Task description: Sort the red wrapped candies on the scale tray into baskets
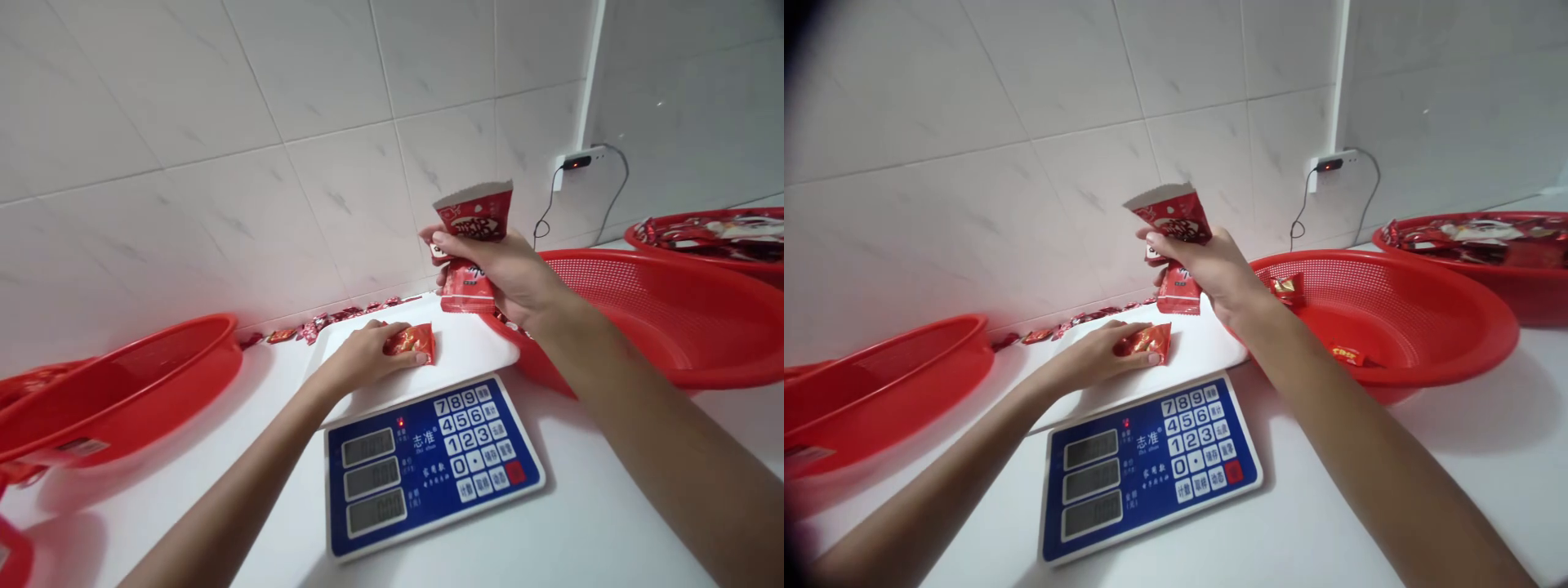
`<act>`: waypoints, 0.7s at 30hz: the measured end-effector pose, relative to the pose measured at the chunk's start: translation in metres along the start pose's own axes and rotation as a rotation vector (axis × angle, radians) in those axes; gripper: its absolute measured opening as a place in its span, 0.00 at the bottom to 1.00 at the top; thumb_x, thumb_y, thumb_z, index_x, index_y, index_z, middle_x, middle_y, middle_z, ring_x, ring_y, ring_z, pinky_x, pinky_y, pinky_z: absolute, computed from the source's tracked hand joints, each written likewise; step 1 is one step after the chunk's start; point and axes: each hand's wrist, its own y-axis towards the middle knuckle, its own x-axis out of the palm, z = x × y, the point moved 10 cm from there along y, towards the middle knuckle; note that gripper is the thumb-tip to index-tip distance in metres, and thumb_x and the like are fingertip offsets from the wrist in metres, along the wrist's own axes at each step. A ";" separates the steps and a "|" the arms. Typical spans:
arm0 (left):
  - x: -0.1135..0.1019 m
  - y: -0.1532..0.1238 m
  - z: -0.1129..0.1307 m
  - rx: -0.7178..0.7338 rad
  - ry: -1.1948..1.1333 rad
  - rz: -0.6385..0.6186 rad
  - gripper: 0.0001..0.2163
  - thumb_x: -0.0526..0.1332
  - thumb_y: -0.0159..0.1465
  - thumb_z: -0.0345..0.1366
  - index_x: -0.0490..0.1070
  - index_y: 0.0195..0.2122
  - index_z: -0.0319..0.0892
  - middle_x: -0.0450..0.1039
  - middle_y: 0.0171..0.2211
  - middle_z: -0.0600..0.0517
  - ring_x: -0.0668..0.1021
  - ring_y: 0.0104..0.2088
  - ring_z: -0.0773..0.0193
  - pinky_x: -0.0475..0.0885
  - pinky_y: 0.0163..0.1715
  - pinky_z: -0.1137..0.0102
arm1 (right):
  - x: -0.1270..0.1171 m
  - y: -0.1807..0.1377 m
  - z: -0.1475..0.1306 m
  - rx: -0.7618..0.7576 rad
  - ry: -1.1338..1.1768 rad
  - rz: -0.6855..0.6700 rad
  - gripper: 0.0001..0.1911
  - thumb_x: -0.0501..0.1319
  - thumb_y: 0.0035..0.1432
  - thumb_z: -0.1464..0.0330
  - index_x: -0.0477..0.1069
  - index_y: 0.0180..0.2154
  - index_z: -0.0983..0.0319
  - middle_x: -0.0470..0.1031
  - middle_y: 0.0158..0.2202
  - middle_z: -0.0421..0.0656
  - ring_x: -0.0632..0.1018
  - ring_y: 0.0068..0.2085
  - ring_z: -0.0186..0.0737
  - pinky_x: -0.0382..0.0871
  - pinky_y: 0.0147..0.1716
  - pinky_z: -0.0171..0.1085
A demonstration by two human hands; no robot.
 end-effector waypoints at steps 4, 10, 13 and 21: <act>-0.011 -0.024 0.004 -0.008 -0.071 0.142 0.26 0.62 0.59 0.54 0.73 0.55 0.47 0.75 0.48 0.44 0.78 0.44 0.50 0.70 0.42 0.62 | 0.011 -0.003 0.003 -0.013 -0.003 -0.054 0.09 0.70 0.52 0.69 0.77 0.36 0.65 0.78 0.35 0.43 0.77 0.31 0.34 0.74 0.27 0.34; -0.022 -0.038 0.013 0.070 -0.180 0.251 0.13 0.66 0.59 0.41 0.72 0.44 0.46 0.77 0.38 0.51 0.76 0.37 0.57 0.68 0.36 0.66 | 0.015 -0.001 0.006 -0.077 -0.026 -0.077 0.08 0.71 0.49 0.71 0.76 0.34 0.66 0.79 0.38 0.45 0.77 0.32 0.35 0.74 0.26 0.34; -0.036 -0.039 0.006 0.106 -0.346 0.297 0.11 0.67 0.57 0.39 0.71 0.40 0.45 0.76 0.34 0.53 0.76 0.34 0.60 0.68 0.33 0.69 | 0.011 0.000 0.009 -0.036 -0.042 -0.059 0.08 0.70 0.51 0.71 0.77 0.35 0.66 0.77 0.32 0.43 0.76 0.30 0.34 0.74 0.27 0.34; -0.058 -0.047 -0.055 -0.073 -0.859 0.355 0.24 0.75 0.49 0.47 0.73 0.43 0.44 0.75 0.29 0.53 0.75 0.25 0.66 0.67 0.20 0.75 | 0.011 -0.002 0.012 0.076 -0.055 -0.102 0.10 0.71 0.51 0.71 0.77 0.37 0.65 0.76 0.31 0.42 0.76 0.29 0.33 0.73 0.29 0.34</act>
